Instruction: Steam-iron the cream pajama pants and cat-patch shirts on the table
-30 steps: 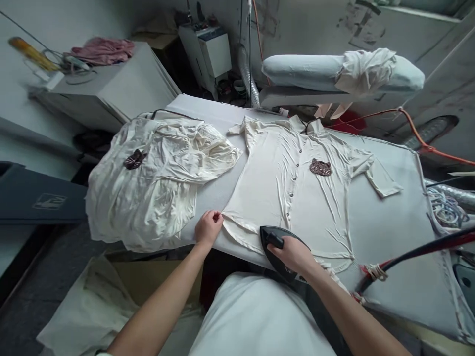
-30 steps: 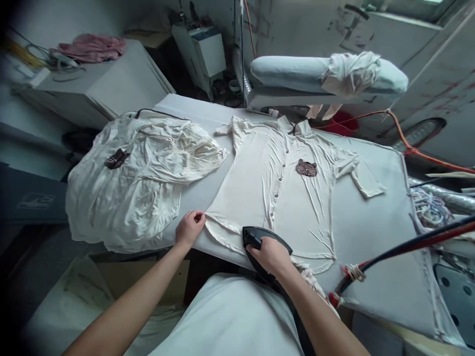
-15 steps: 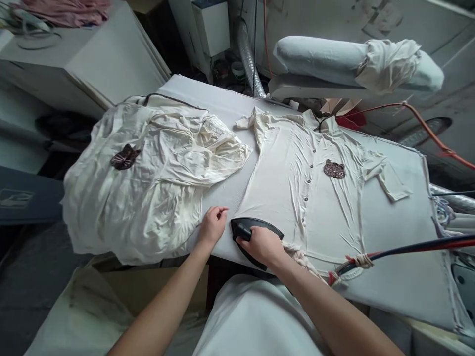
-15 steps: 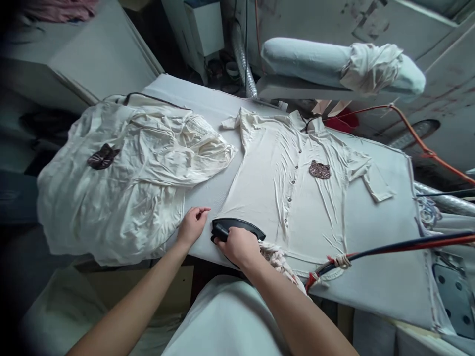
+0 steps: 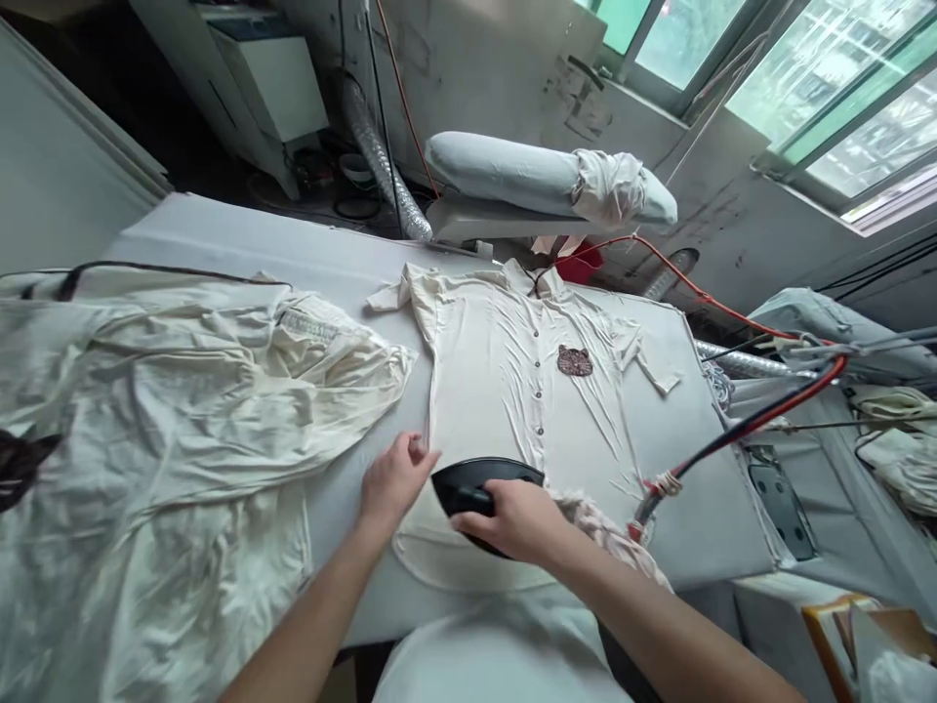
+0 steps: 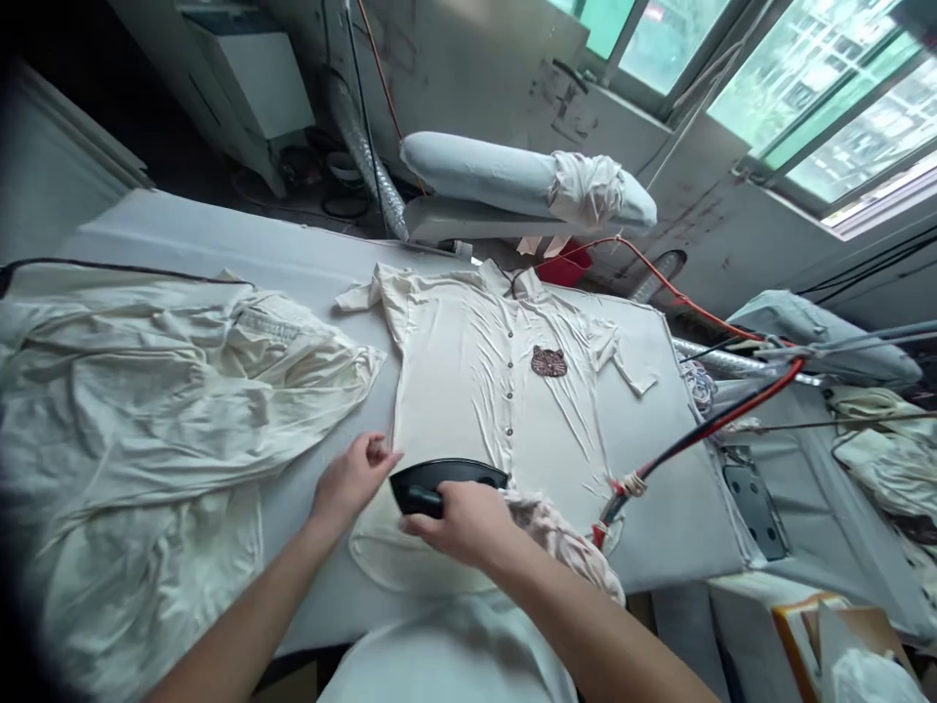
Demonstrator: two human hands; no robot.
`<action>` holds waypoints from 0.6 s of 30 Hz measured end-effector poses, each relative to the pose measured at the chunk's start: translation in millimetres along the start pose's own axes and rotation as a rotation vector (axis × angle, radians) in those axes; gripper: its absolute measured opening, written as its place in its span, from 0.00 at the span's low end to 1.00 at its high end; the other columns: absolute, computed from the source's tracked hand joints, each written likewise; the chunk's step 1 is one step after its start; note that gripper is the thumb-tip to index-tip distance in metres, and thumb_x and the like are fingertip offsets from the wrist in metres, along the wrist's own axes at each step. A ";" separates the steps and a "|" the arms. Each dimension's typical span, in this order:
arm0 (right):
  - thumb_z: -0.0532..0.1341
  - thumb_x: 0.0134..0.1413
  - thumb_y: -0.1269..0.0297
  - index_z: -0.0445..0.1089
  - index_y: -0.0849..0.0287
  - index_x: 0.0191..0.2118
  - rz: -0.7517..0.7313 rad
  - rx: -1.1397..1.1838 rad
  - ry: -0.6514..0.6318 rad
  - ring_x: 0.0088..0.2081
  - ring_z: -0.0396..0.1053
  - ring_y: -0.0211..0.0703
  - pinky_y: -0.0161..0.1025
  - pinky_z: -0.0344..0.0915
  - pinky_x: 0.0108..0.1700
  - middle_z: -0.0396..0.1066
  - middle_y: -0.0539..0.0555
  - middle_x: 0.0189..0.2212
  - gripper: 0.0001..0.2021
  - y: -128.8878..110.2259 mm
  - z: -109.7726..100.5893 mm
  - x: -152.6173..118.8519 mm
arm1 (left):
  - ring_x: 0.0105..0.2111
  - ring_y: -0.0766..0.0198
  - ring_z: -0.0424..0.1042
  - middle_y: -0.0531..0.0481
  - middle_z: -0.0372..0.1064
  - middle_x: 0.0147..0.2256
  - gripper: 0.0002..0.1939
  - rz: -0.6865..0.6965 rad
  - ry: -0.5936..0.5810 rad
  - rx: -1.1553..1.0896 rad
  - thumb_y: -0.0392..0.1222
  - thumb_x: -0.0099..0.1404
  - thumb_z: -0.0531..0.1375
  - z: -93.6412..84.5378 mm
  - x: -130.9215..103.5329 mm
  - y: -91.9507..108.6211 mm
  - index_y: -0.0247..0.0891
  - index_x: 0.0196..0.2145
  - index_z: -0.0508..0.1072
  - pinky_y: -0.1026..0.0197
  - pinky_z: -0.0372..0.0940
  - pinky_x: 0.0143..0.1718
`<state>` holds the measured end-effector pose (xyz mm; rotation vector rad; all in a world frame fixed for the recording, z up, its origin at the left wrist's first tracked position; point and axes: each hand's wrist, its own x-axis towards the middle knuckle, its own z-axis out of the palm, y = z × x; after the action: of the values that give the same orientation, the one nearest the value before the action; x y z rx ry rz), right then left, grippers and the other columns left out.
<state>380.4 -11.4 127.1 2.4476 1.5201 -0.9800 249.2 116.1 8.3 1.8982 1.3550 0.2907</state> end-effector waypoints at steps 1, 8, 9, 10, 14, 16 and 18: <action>0.56 0.54 0.32 0.76 0.55 0.37 0.049 0.002 0.064 0.37 0.75 0.51 0.39 0.64 0.36 0.78 0.58 0.34 0.29 12.3 -9.6 4.0 | 0.39 0.52 0.76 0.47 0.77 0.34 0.18 0.009 -0.013 0.058 0.53 0.60 0.62 2.2 -10.8 -4.1 0.41 0.44 0.74 0.57 0.64 0.39; 0.60 0.55 0.39 0.74 0.57 0.35 0.178 0.001 0.129 0.29 0.71 0.44 0.36 0.58 0.30 0.75 0.56 0.29 0.23 71.5 -116.9 135.8 | 0.36 0.55 0.75 0.49 0.77 0.34 0.19 -0.079 -0.021 -0.167 0.60 0.65 0.53 6.5 -55.5 -46.3 0.44 0.30 0.72 0.58 0.66 0.39; 0.59 0.56 0.39 0.74 0.59 0.33 0.216 0.021 0.137 0.27 0.70 0.43 0.36 0.57 0.29 0.74 0.56 0.27 0.24 81.4 -135.9 157.7 | 0.38 0.54 0.75 0.48 0.77 0.37 0.19 -0.106 0.037 -0.182 0.62 0.64 0.54 7.1 -55.8 -46.0 0.44 0.32 0.71 0.57 0.67 0.40; 0.59 0.57 0.40 0.72 0.61 0.30 0.255 0.046 0.149 0.25 0.68 0.42 0.36 0.57 0.28 0.72 0.56 0.24 0.25 92.2 -153.9 177.0 | 0.39 0.53 0.75 0.46 0.77 0.39 0.20 -0.134 0.094 -0.163 0.63 0.62 0.55 8.3 -55.3 -43.7 0.44 0.35 0.71 0.56 0.67 0.42; 0.58 0.61 0.43 0.65 0.59 0.22 0.345 0.180 0.211 0.17 0.61 0.36 0.36 0.58 0.25 0.61 0.50 0.14 0.25 133.2 -202.8 216.8 | 0.30 0.54 0.72 0.50 0.73 0.28 0.23 -0.155 -0.002 0.029 0.66 0.56 0.59 13.8 -53.8 -32.9 0.43 0.33 0.72 0.55 0.66 0.38; 0.58 0.61 0.44 0.61 0.58 0.19 0.355 0.198 0.189 0.16 0.59 0.35 0.35 0.58 0.24 0.58 0.49 0.12 0.26 147.0 -207.7 212.6 | 0.26 0.58 0.70 0.52 0.68 0.22 0.23 -0.164 -0.111 -0.028 0.66 0.59 0.56 11.6 -58.5 -38.5 0.43 0.25 0.70 0.59 0.65 0.34; 0.58 0.60 0.44 0.60 0.57 0.18 0.322 0.207 0.116 0.15 0.58 0.35 0.35 0.57 0.23 0.58 0.49 0.11 0.26 156.7 -199.2 196.0 | 0.27 0.60 0.70 0.52 0.70 0.23 0.26 -0.200 -0.143 -0.200 0.68 0.61 0.55 5.0 -66.4 -51.6 0.42 0.25 0.72 0.63 0.65 0.32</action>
<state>662.1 141.2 135.3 2.8184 1.0458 -0.9889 188.6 62.4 -15.1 1.5755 1.3542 0.1792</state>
